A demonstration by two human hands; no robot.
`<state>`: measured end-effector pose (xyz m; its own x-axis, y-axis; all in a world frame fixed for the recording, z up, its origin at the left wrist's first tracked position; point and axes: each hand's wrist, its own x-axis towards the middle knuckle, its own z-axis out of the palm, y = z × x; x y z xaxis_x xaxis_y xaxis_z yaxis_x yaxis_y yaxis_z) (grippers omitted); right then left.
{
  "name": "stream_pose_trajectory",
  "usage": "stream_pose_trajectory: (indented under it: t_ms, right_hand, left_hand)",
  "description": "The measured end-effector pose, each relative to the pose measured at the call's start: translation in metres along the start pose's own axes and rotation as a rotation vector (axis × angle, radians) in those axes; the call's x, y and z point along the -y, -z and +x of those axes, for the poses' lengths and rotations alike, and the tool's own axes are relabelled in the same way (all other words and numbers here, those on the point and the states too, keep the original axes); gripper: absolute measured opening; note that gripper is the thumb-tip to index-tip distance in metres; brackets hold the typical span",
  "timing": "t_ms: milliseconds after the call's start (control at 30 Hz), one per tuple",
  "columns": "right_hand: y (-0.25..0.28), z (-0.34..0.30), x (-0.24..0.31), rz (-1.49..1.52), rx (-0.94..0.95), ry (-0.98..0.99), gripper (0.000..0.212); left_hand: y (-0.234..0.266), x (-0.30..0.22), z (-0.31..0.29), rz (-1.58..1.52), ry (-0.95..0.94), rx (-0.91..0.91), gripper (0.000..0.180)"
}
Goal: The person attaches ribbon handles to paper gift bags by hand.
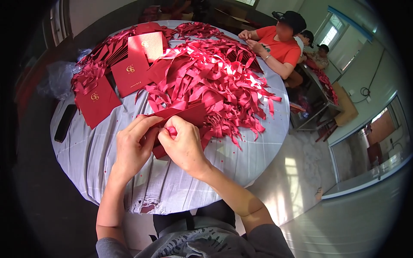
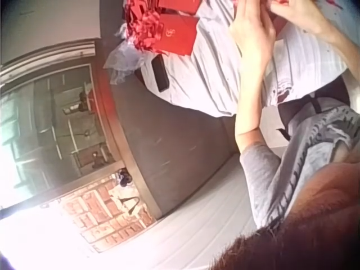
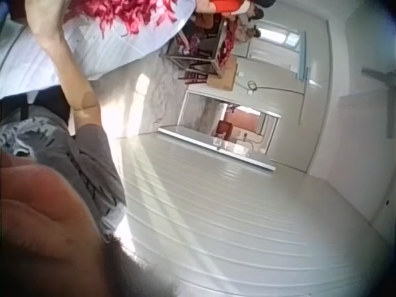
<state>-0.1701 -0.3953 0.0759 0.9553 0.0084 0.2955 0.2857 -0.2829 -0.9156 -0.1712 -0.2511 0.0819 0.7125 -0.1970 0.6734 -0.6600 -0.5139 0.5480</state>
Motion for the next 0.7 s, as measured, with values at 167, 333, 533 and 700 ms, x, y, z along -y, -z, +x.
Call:
stream_pose_trajectory:
  t_ms: [167, 333, 533, 700]
  right_hand:
    - [0.002, 0.003, 0.003, 0.189, 0.064, -0.058, 0.013]
    - [0.009, 0.004, 0.004, 0.262, 0.025, -0.084, 0.011]
    - [0.01, -0.005, 0.01, -0.227, -0.053, 0.164, 0.013]
    - [-0.001, -0.017, 0.007, -0.405, -0.223, 0.342, 0.015]
  left_hand:
    - [0.002, 0.0, -0.001, 0.043, -0.011, 0.01, 0.024]
    - [0.002, -0.003, -0.001, 0.056, -0.028, 0.009, 0.025]
    - [-0.001, -0.001, -0.004, 0.065, -0.055, -0.018, 0.023]
    - [-0.001, -0.006, -0.003, 0.03, -0.006, -0.015, 0.024]
